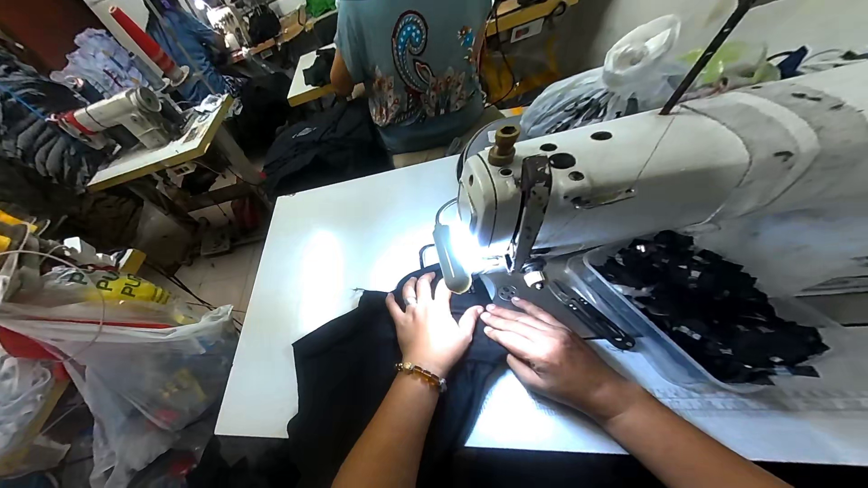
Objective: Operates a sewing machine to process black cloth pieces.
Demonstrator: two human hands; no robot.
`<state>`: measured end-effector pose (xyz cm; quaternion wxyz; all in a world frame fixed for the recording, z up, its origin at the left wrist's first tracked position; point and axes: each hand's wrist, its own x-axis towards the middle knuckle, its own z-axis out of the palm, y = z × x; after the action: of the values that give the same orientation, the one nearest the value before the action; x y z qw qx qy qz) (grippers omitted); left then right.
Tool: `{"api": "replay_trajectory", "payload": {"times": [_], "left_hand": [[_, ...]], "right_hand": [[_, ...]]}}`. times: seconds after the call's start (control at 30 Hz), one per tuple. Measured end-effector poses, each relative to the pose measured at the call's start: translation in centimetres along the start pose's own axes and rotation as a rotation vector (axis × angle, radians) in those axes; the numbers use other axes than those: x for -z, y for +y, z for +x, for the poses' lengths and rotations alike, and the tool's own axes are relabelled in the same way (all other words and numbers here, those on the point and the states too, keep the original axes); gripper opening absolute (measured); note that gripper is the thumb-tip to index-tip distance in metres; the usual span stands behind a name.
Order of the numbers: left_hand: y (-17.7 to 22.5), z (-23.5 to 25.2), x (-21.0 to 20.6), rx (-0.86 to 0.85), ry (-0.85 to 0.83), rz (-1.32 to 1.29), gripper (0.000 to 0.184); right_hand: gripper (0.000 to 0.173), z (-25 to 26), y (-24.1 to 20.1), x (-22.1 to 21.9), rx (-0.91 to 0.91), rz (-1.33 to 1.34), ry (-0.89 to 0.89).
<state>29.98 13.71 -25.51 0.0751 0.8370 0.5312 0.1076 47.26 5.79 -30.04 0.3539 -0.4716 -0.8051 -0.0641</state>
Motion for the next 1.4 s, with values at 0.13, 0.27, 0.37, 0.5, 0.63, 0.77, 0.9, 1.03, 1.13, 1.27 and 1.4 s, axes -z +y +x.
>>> {"api": "replay_trajectory", "payload": {"times": [0.13,0.27,0.37,0.5,0.63,0.77,0.9,1.03,1.13,1.27,1.4], "left_hand": [[0.1,0.0,0.0,0.003,-0.008,-0.013,0.060],[0.1,-0.1,0.0,0.010,-0.034,-0.024,0.059],[0.3,-0.3,-0.1,0.021,-0.044,-0.024,0.059],[0.4,-0.7,0.0,0.033,-0.070,-0.025,0.059],[0.5,-0.9,-0.1,0.041,-0.085,-0.003,0.061],[0.5,-1.0,-0.3,0.044,-0.073,-0.012,0.061],[0.5,-0.9,-0.3,0.049,-0.087,0.006,0.061],[0.4,-0.9,-0.4,0.037,-0.066,-0.011,0.059],[0.5,-0.7,-0.1,0.042,-0.087,-0.009,0.061],[0.4,-0.4,0.0,0.035,-0.092,-0.033,0.062],[0.2,-0.1,0.3,0.029,-0.069,-0.034,0.065]], "right_hand": [[0.033,-0.1,0.2,0.0,0.015,0.004,-0.001],[0.033,-0.4,0.2,0.0,0.044,0.008,0.000],[0.033,-0.6,0.2,0.2,0.070,-0.002,-0.006],[0.032,-0.9,0.1,0.3,0.099,0.008,-0.007],[0.032,-1.1,0.2,0.5,0.109,0.005,-0.015],[0.032,-1.1,0.2,0.4,0.102,0.022,-0.011],[0.033,-1.2,0.2,0.5,0.087,0.025,-0.015],[0.033,-1.1,0.2,0.4,0.082,0.039,-0.014],[0.033,-1.1,0.2,0.4,0.064,0.041,-0.007],[0.033,-0.9,0.2,0.5,0.045,0.043,-0.017],[0.034,-0.3,0.1,0.3,0.000,0.061,-0.021]]}}
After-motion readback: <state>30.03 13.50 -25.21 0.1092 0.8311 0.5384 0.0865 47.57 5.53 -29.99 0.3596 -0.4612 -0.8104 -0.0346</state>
